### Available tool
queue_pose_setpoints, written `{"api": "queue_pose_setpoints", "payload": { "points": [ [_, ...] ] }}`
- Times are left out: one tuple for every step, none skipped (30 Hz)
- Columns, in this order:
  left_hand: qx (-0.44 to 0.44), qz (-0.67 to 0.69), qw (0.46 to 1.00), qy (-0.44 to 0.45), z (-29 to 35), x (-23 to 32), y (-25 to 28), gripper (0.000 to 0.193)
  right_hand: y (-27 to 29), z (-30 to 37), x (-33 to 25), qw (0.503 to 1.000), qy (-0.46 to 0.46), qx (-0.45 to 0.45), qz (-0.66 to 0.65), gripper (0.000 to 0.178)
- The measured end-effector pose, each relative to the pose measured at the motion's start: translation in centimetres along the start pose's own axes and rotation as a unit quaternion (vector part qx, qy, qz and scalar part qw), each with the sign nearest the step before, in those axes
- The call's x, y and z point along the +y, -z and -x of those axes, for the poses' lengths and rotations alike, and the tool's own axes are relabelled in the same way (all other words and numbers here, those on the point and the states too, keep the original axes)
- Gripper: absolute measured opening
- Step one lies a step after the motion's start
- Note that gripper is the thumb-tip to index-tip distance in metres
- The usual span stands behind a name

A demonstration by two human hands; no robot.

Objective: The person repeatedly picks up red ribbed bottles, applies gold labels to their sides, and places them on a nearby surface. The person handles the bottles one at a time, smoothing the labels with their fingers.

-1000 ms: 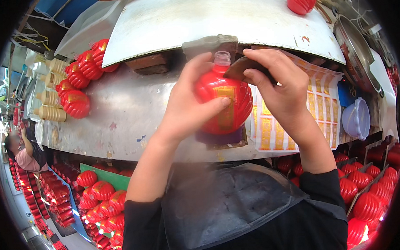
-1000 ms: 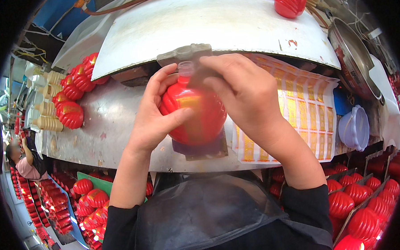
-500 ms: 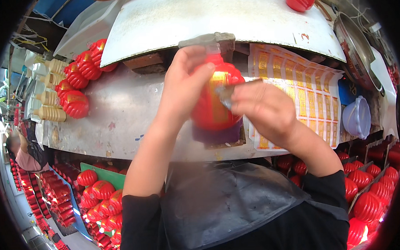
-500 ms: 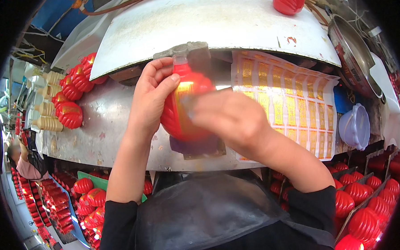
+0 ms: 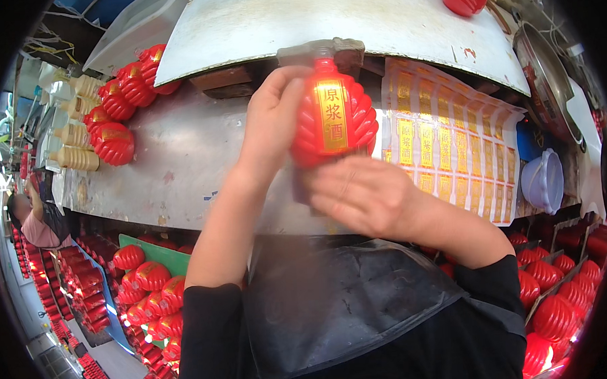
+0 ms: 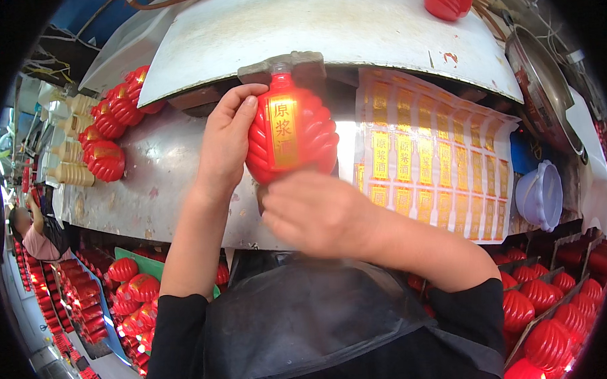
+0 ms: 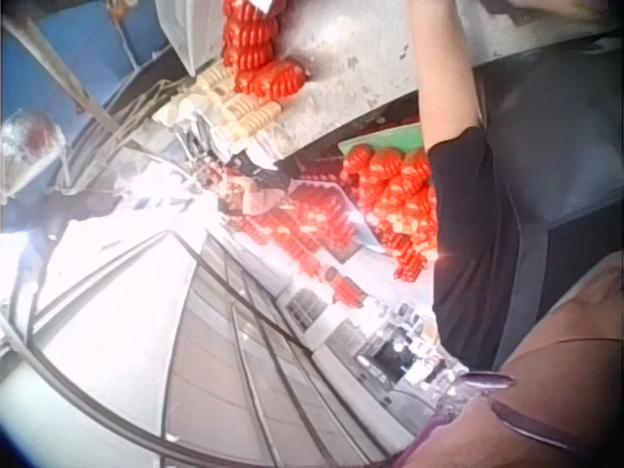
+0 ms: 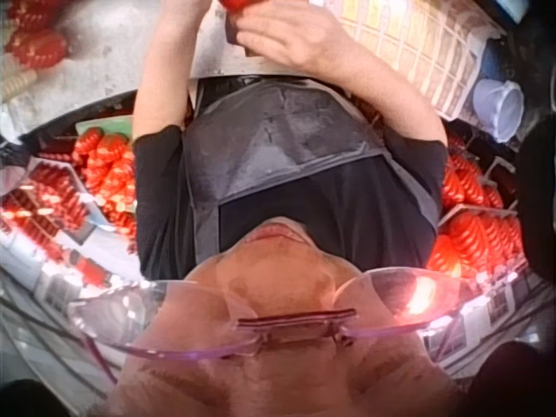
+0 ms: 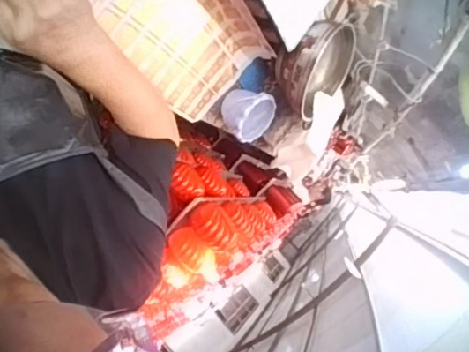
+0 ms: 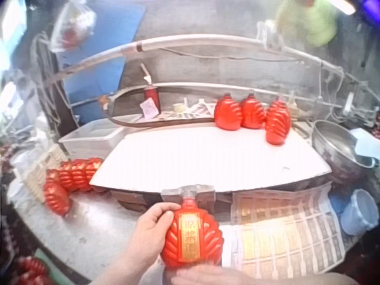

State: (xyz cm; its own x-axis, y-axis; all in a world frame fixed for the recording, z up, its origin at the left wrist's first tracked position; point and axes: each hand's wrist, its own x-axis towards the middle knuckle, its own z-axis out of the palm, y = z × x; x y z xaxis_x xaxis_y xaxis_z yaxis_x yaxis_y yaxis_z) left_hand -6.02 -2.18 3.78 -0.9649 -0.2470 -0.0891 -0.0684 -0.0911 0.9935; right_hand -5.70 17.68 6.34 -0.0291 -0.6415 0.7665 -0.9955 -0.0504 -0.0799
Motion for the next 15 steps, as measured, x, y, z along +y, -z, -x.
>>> {"api": "queue_pose_setpoints", "payload": {
  "points": [
    [0.01, 0.0, 0.999, -0.035, 0.7, -0.3, -0.2, 0.028, 0.1, 0.2, -0.4, 0.998, -0.02, -0.032, -0.044, 0.02],
    [0.038, -0.022, 0.998, -0.05, 1.4, -0.8, -0.4, 0.029, 0.2, 0.5, -0.4, 0.996, -0.081, -0.017, -0.042, 0.021],
    [0.062, -0.039, 0.994, -0.086, 2.2, -1.3, -0.7, 0.03, 0.4, 0.9, -0.3, 0.992, -0.115, 0.023, -0.042, 0.022],
    [0.087, -0.056, 0.987, -0.123, 2.8, -1.8, -0.8, 0.031, 0.7, 1.4, 0.2, 0.985, -0.16, 0.053, -0.043, 0.023],
    [0.096, -0.112, 0.976, -0.162, 3.0, -2.3, -0.8, 0.036, 1.0, 2.0, 0.9, 0.979, -0.19, 0.071, 0.006, 0.027],
    [0.097, -0.163, 0.954, -0.232, 3.3, -2.8, -0.9, 0.039, 1.2, 2.5, 1.1, 0.967, -0.248, 0.061, 0.005, 0.027],
    [0.103, -0.213, 0.929, -0.284, 3.8, -3.3, -1.2, 0.043, 1.2, 3.0, 1.1, 0.981, -0.186, 0.058, 0.004, 0.026],
    [0.109, -0.262, 0.899, -0.334, 4.0, -3.8, -1.4, 0.048, 1.2, 3.4, 0.9, 0.987, -0.153, 0.045, 0.006, 0.026],
    [0.088, -0.313, 0.883, -0.34, 4.2, -4.0, -1.3, 0.053, 1.2, 3.8, 0.3, 0.994, -0.104, 0.018, 0.004, 0.025],
    [0.091, -0.304, 0.887, -0.337, 4.1, -4.3, -1.2, 0.052, 1.1, 4.0, -0.1, 0.996, -0.081, 0.006, -0.044, 0.021],
    [0.093, -0.292, 0.891, -0.335, 4.0, -4.4, -1.2, 0.052, 1.2, 4.2, -0.7, 0.989, -0.129, -0.041, -0.061, 0.022],
    [0.095, -0.282, 0.895, -0.331, 4.0, -4.5, -1.2, 0.052, 1.2, 4.3, -1.1, 0.986, -0.136, -0.05, -0.08, 0.024],
    [0.088, -0.26, 0.907, -0.318, 4.0, -4.6, -1.2, 0.053, 1.5, 4.3, -1.4, 0.973, -0.21, -0.046, -0.084, 0.024],
    [0.083, -0.239, 0.918, -0.305, 4.0, -4.7, -1.1, 0.054, 1.8, 4.2, -1.5, 0.955, -0.28, -0.042, -0.088, 0.024],
    [0.08, -0.218, 0.928, -0.292, 3.9, -4.7, -1.0, 0.055, 1.9, 4.0, -1.2, 0.916, -0.376, 0.002, -0.141, 0.024]
  ]
}}
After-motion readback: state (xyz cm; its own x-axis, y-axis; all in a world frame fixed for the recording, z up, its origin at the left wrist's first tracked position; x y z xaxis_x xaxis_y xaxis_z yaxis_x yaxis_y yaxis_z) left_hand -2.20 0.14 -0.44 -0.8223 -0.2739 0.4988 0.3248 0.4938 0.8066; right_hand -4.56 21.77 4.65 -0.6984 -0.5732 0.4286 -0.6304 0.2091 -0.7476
